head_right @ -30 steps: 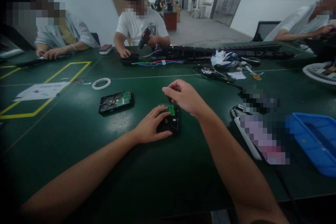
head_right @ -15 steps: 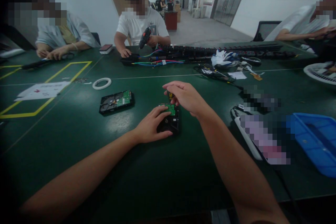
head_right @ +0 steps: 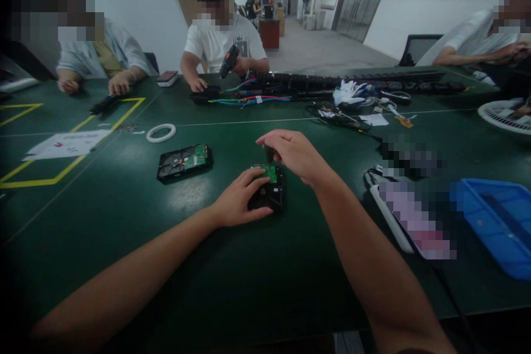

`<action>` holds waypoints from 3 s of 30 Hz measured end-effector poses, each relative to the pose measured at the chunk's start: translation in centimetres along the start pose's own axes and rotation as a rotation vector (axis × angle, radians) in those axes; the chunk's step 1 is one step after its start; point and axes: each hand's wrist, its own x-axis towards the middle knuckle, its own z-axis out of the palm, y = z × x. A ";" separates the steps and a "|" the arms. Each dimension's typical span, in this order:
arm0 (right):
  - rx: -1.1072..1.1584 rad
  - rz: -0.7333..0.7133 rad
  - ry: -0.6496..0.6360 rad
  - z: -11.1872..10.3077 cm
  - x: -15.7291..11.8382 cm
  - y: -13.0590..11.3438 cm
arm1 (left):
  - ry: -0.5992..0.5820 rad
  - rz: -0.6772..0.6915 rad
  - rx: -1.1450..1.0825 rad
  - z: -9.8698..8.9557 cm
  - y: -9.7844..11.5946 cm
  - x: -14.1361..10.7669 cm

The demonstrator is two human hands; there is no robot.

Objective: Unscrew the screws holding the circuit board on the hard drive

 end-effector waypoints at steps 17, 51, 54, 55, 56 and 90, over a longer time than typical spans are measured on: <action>0.098 0.083 0.030 0.6 0.1 0.2 | -0.019 0.014 0.044 0.0 0.2 -0.1; 0.237 0.083 0.003 0.1 0.2 0.5 | -0.019 0.008 0.017 0.1 -0.1 -0.1; 0.164 0.057 0.034 0.0 0.4 0.7 | -0.020 0.005 0.013 0.1 -0.1 -0.1; 0.154 0.052 0.049 -0.1 0.4 0.8 | -0.022 0.005 0.013 0.1 0.0 -0.1; 0.152 0.049 0.063 -0.1 0.5 0.9 | -0.023 0.005 0.014 0.1 0.0 -0.1; 0.251 0.112 -0.048 0.1 0.1 0.3 | -0.017 0.002 -0.003 0.0 0.1 0.0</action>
